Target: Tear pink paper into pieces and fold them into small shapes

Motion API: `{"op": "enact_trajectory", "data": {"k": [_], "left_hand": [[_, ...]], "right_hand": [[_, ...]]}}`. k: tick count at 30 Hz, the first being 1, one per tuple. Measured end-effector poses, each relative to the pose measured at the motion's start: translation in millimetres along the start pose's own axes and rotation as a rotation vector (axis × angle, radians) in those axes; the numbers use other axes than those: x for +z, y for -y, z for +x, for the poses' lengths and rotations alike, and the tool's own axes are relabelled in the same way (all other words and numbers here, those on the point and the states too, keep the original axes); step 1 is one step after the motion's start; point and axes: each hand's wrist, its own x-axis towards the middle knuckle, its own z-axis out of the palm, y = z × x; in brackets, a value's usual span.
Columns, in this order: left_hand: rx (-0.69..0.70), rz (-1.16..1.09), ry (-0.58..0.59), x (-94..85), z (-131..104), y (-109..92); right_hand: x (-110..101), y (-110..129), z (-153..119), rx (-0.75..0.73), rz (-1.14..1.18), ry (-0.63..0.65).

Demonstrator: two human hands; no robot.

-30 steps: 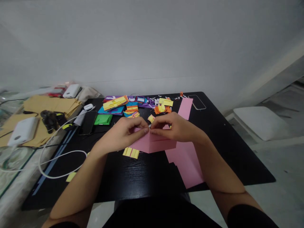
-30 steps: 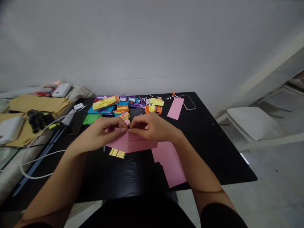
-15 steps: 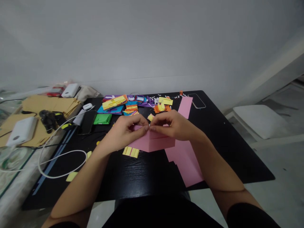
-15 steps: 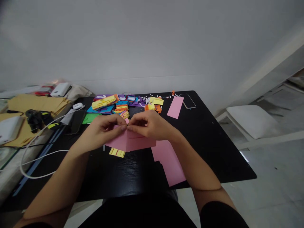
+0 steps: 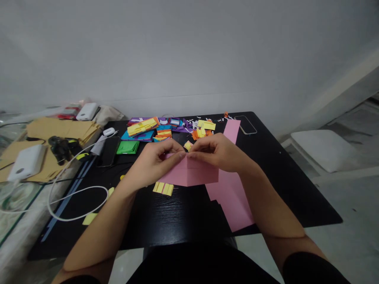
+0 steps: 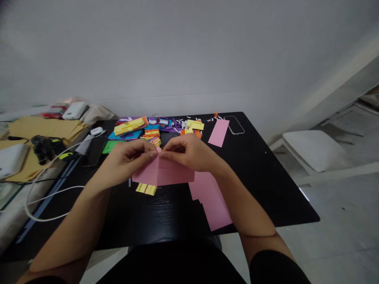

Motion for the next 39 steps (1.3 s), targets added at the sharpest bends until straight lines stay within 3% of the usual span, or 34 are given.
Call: {"op": "enact_trajectory", "data": {"k": [7, 11, 15, 18, 21, 24, 28, 34, 39], "left_hand": [[-0.018, 0.025, 0.003, 1.0, 0.5, 3.4], [-0.096, 0.079, 0.064, 18.1, -16.3, 7.8], [-0.138, 0.146, 0.178, 53.4, -54.3, 22.3], [-0.106, 0.216, 0.183, 81.4, -85.5, 40.0], [-0.050, 0.304, 0.161, 100.8, -109.4, 56.0], [0.026, 0.423, 0.043, 112.3, -127.3, 61.7], [0.034, 0.556, -0.044, 125.3, -152.1, 54.8], [-0.077, 0.749, 0.058, 140.1, -184.1, 54.6], [-0.080, 0.797, 0.104, 144.4, -191.2, 59.4]], "right_hand": [[-4.9, 0.5, -2.2, 0.040, -0.043, -0.007], [5.4, -7.5, -19.3, 0.098, -0.176, 0.008], [35.2, -33.6, -60.4, 0.160, -0.339, 0.104], [69.7, -54.7, -99.6, 0.092, -0.565, -0.020], [104.5, -69.6, -132.3, 0.029, -0.717, -0.079], [129.2, -81.9, -150.9, -0.023, -0.826, 0.017], [142.5, -94.9, -158.6, 0.002, -0.875, 0.042], [149.6, -90.7, -162.2, 0.043, -0.822, -0.020], [160.0, -89.8, -167.1, 0.125, -0.837, 0.006]]}}
